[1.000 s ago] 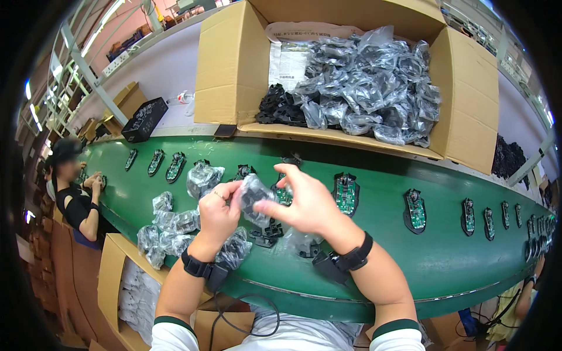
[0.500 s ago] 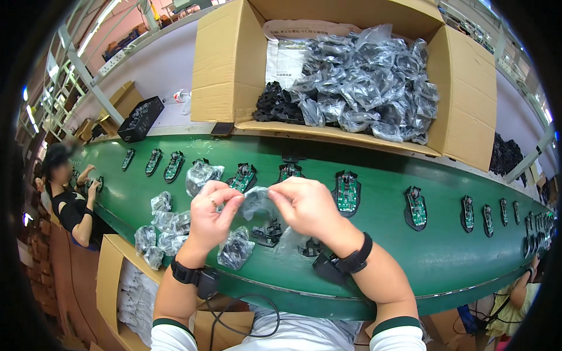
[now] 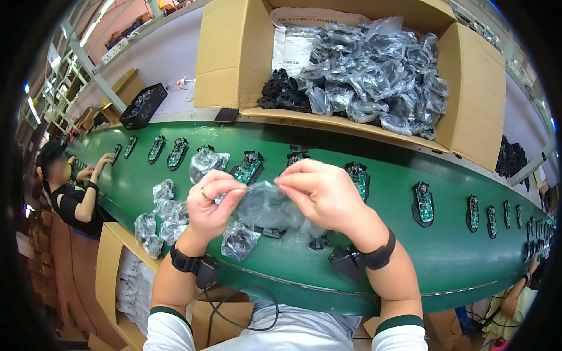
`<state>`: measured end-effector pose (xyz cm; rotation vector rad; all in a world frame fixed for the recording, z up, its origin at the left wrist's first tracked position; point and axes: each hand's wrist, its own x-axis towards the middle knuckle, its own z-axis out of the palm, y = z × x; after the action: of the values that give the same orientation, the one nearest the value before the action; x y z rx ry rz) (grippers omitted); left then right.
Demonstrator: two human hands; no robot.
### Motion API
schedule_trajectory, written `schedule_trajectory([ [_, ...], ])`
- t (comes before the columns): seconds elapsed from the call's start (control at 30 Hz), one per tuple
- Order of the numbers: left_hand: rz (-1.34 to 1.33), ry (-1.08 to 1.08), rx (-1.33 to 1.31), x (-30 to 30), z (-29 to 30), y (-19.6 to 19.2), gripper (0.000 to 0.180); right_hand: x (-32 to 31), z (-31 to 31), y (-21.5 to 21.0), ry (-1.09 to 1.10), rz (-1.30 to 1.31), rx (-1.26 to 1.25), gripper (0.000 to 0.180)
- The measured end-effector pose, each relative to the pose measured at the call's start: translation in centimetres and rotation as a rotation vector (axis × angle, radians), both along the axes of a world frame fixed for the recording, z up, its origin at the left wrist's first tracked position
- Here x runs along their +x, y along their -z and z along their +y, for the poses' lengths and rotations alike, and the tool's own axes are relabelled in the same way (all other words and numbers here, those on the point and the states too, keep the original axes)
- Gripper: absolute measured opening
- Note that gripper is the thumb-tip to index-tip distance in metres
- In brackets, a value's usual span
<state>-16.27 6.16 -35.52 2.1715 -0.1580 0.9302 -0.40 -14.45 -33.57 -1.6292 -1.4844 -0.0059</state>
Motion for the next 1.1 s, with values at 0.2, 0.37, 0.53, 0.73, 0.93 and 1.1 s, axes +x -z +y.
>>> schedule_trajectory([
  [0.2,-0.043,-0.019,-0.028,0.3,0.4,0.0,0.007,0.2,-0.3,-0.1,0.018,0.076,-0.053,0.015],
  [0.37,-0.034,-0.002,0.035,-0.3,0.2,0.4,0.012,0.2,-0.6,-0.4,-0.019,0.083,0.082,0.017],
  [0.53,-0.091,-0.046,0.241,0.3,0.0,0.1,0.018,-0.4,-1.2,-0.7,0.008,0.112,0.125,0.017],
  [0.73,-0.187,-0.083,0.198,0.0,-0.6,0.3,0.018,-0.5,-1.0,-0.7,-0.112,0.166,0.226,0.015],
  [0.93,-0.151,0.012,0.122,-0.6,-1.1,0.8,0.036,0.0,-2.8,-1.1,0.094,0.300,0.235,0.014],
  [1.1,0.249,0.166,0.349,0.3,-1.6,1.8,0.088,1.7,-6.3,-1.4,0.094,0.449,0.246,0.018],
])
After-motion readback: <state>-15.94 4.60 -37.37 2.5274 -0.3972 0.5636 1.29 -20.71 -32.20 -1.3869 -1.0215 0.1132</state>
